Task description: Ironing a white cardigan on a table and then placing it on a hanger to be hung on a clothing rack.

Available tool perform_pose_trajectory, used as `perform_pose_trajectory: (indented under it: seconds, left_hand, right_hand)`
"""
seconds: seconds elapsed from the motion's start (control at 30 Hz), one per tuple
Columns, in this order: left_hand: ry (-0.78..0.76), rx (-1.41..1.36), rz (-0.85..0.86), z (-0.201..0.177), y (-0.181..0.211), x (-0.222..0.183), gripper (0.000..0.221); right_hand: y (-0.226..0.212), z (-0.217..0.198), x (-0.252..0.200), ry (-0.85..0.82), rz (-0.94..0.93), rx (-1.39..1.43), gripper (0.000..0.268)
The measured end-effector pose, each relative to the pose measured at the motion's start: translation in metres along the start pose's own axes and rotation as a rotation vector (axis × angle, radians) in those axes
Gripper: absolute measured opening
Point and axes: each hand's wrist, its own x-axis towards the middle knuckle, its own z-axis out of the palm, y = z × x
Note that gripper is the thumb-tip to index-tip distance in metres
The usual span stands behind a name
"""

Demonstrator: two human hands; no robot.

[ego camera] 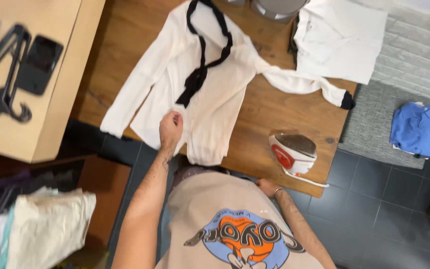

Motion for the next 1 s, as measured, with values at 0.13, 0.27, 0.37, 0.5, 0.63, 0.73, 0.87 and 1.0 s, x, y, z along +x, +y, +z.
perform_pose_trajectory:
  seconds: [0.13, 0.27, 0.37, 0.5, 0.63, 0.73, 0.87, 1.0]
  left_hand:
    - [-0.026, -0.057, 0.015, -0.003, 0.008, 0.059, 0.007]
    - [-0.018, -0.134, 0.095, -0.01, 0.016, 0.137, 0.008]
    - [-0.014, -0.148, 0.165, -0.03, 0.019, 0.191, 0.008]
    - [0.117, -0.094, 0.409, -0.036, 0.004, 0.287, 0.008]
    - [0.073, -0.104, 0.399, -0.014, -0.027, 0.359, 0.011]
    - [-0.01, -0.072, 0.419, -0.003, -0.011, 0.381, 0.014]
    - [-0.074, -0.056, 0.468, 0.024, 0.01, 0.404, 0.03]
    - [-0.111, 0.069, 0.4, 0.036, 0.029, 0.403, 0.054]
  right_hand:
    - [-0.12, -0.05, -0.042, -0.039, -0.1, 0.027, 0.045]
    - [-0.26, -0.139, -0.088, 0.1, -0.256, 0.115, 0.039]
    - [-0.295, -0.188, -0.055, 0.358, -0.266, 0.255, 0.032]
    - [-0.274, -0.271, 0.032, 1.012, -0.134, 0.389, 0.02]
    - [-0.253, -0.356, 0.083, 1.274, -0.063, 0.388, 0.014]
    - [-0.251, -0.401, 0.116, 1.367, -0.09, 0.209, 0.013]
    - [-0.262, -0.447, 0.143, 1.292, -0.078, 0.08, 0.018]
    - [-0.262, -0.45, 0.154, 1.178, 0.007, 0.049, 0.015]
